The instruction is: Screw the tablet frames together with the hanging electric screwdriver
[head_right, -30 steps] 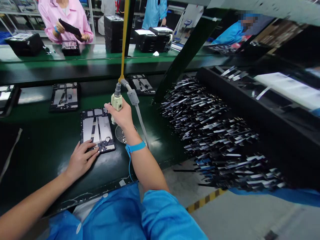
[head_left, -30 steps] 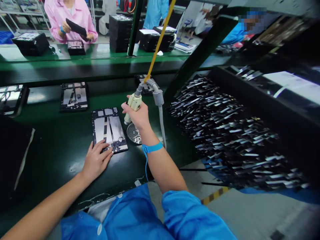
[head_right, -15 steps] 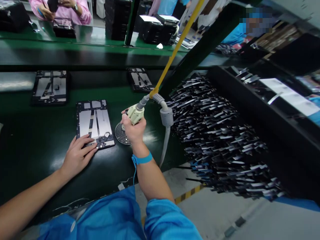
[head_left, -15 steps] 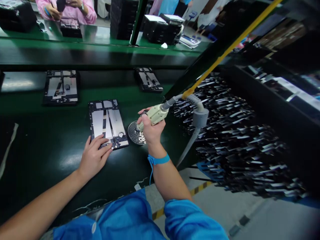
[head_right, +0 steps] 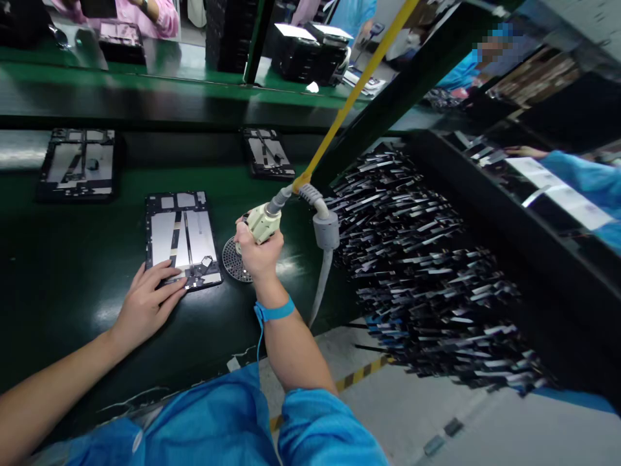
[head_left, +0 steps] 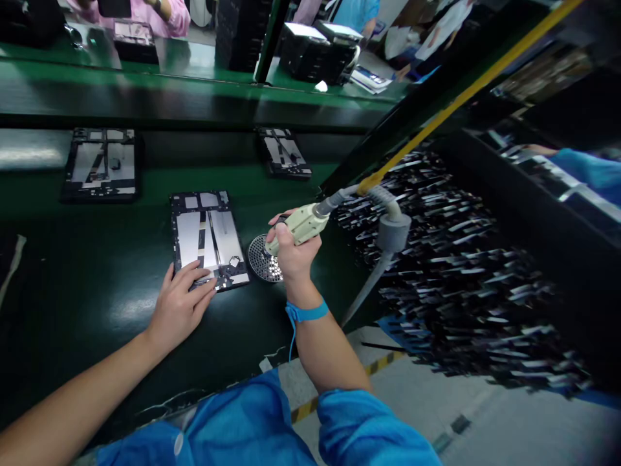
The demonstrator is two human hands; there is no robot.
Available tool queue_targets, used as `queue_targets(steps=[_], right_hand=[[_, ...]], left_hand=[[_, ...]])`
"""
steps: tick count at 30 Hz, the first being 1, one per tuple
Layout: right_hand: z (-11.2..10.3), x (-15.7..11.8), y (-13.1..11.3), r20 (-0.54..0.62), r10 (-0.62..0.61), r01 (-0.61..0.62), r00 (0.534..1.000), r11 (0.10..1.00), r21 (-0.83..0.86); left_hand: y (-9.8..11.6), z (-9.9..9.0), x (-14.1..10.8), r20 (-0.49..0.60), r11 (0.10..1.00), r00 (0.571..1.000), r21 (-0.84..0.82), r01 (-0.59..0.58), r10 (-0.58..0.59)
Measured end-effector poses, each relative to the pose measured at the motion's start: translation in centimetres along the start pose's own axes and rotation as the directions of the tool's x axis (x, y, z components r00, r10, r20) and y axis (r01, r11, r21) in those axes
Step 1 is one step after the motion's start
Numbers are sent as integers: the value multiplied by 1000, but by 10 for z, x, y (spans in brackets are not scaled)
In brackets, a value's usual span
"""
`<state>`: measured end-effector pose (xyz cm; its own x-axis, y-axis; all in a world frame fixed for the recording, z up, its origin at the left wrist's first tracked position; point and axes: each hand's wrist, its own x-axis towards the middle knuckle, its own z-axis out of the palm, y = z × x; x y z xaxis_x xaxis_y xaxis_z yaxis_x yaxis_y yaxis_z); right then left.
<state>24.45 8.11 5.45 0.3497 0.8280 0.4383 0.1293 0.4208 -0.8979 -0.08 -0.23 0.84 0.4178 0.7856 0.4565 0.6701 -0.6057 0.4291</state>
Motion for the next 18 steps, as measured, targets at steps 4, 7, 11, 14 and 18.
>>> queue_targets(steps=[4, 7, 11, 14, 18], right_hand=[[5, -1, -16, -38, -10, 13, 999, 996, 89], [17, -13, -35, -6, -18, 19, 1000, 978, 210], [35, -40, -48, 213, -8, -52, 977, 961, 273], [42, -55, -44, 324, 0, -102, 946, 950, 296], [45, -60, -36, 337, 7, -121, 941, 940, 319]], left_hand=[[0, 2, 2, -3, 1000, 1000, -4, 25, -25], [-1, 4, 3, -3, 999, 999, -14, 32, -32], [-3, 5, 2, -12, 999, 1000, -20, 27, -27], [-2, 4, 2, -11, 1000, 1000, -14, 24, -24], [-1, 3, 3, -15, 1000, 999, -7, 29, -29]])
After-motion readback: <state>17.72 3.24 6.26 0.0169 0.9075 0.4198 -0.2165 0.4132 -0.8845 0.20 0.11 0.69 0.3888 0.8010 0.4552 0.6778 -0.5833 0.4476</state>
